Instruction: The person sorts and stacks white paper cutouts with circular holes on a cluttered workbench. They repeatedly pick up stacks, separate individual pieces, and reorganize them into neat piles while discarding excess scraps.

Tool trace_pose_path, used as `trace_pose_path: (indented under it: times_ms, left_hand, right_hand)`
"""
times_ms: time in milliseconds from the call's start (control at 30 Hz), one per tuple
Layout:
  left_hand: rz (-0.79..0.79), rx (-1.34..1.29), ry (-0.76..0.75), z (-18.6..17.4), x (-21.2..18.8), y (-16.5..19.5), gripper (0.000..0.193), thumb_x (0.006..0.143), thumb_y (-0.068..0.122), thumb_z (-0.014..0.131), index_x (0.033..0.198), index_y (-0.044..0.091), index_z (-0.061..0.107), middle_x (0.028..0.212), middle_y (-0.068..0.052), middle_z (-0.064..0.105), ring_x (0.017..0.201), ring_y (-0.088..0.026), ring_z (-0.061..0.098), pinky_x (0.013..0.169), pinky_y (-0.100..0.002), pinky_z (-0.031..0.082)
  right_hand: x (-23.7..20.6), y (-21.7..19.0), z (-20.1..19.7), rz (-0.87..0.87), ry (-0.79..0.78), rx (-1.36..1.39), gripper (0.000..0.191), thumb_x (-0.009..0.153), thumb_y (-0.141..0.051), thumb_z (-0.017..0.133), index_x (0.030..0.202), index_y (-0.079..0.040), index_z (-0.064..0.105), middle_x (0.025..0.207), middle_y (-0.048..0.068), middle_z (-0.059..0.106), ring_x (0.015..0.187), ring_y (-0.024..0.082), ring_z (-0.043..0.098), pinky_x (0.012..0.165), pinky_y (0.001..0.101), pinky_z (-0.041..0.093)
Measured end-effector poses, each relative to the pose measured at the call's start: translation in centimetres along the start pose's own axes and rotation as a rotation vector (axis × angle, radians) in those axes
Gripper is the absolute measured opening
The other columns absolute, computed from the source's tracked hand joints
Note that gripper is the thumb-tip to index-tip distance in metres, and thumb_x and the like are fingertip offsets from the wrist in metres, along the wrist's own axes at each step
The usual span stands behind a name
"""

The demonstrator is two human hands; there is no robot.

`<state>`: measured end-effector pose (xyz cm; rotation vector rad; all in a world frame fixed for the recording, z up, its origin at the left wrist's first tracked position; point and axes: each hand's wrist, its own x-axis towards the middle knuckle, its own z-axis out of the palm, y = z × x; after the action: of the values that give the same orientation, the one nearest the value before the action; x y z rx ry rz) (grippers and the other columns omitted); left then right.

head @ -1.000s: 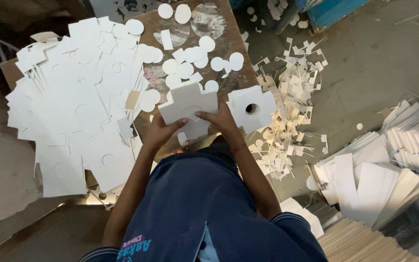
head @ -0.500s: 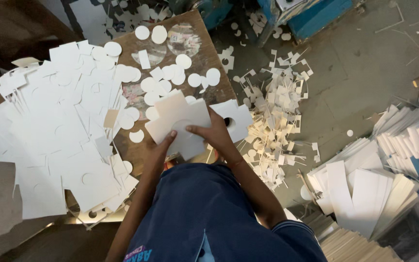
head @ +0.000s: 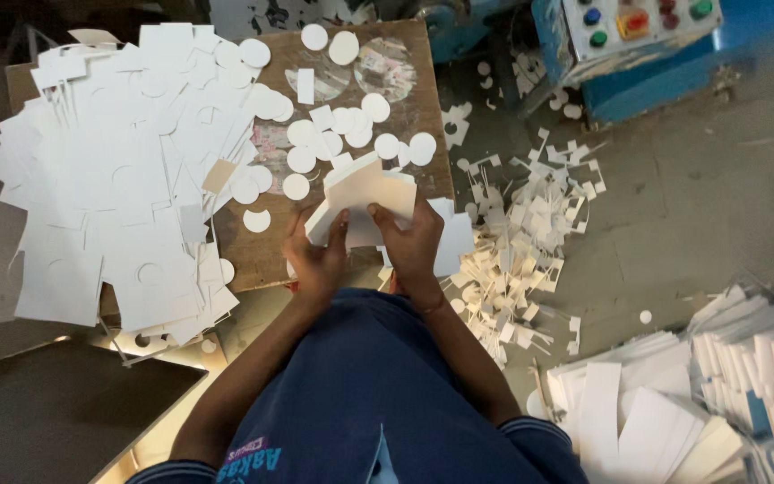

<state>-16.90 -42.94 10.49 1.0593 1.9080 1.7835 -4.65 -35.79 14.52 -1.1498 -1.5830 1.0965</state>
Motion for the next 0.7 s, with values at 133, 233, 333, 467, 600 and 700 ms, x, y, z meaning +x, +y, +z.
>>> trace_pose_path:
  times_ms: [133,233,333,467,600,700]
  left_hand:
    - [0.321,0.147,0.126,1.2,0.7,0.1,0.027,0.094,0.004,0.080,0.111,-0.007,0.063,0.103,-0.021,0.065,0.089,-0.033,0.066,0.075,-0.042,0.054]
    - [0.235,0.087,0.067,0.5,0.8,0.2,0.020,0.094,-0.001,0.077,0.111,-0.004,0.067,0.104,-0.020,0.067,0.091,-0.037,0.069,0.079,-0.043,0.056]
    - [0.182,0.119,0.084,-0.1,0.5,0.2,0.023,0.091,-0.001,0.077,0.112,-0.003,0.069,0.105,-0.019,0.070,0.091,-0.036,0.073,0.079,-0.041,0.057]
    - [0.158,0.272,0.134,0.4,-0.9,0.0,0.027,0.090,0.000,0.082,0.113,-0.001,0.067,0.106,-0.018,0.069,0.097,-0.034,0.070,0.086,-0.040,0.055]
    - [-0.118,-0.066,0.043,-1.5,-2.5,-1.4,0.043,0.094,0.010,0.081,0.129,0.000,0.058,0.117,-0.013,0.072,0.106,-0.027,0.068,0.097,-0.038,0.055]
    - [-0.262,-0.494,-0.353,-5.2,-3.1,-3.0,0.061,0.105,0.036,0.062,0.154,0.006,0.042,0.150,-0.009,0.056,0.137,-0.020,0.056,0.114,-0.035,0.046]
  right_hand:
    - [2.7,2.0,1.6,0.028,-0.045,0.092,0.029,0.089,-0.011,0.081,0.113,-0.001,0.070,0.100,0.010,0.078,0.088,0.015,0.073,0.080,0.0309,0.059]
    - [3.4,3.3,2.0,-0.038,-0.124,0.112,0.032,0.087,-0.010,0.083,0.114,0.000,0.069,0.102,0.012,0.077,0.090,0.019,0.072,0.081,0.0328,0.058]
    - [2.8,3.7,2.6,-0.060,-0.113,0.081,0.032,0.087,-0.010,0.083,0.114,0.000,0.070,0.103,0.013,0.078,0.092,0.020,0.075,0.082,0.0328,0.059]
    - [1.2,3.6,4.0,0.015,0.061,-0.049,0.045,0.078,-0.009,0.087,0.116,0.001,0.065,0.101,0.015,0.077,0.089,0.020,0.074,0.080,0.0327,0.058]
    - [0.8,3.7,2.7,0.076,-0.119,0.116,0.049,0.082,-0.007,0.083,0.124,0.000,0.059,0.106,0.011,0.076,0.096,0.018,0.074,0.085,0.0316,0.059]
    - [0.9,3.7,-0.4,0.162,-0.346,0.298,0.049,0.085,-0.005,0.081,0.129,-0.002,0.060,0.114,0.008,0.073,0.106,0.018,0.070,0.092,0.0321,0.058]
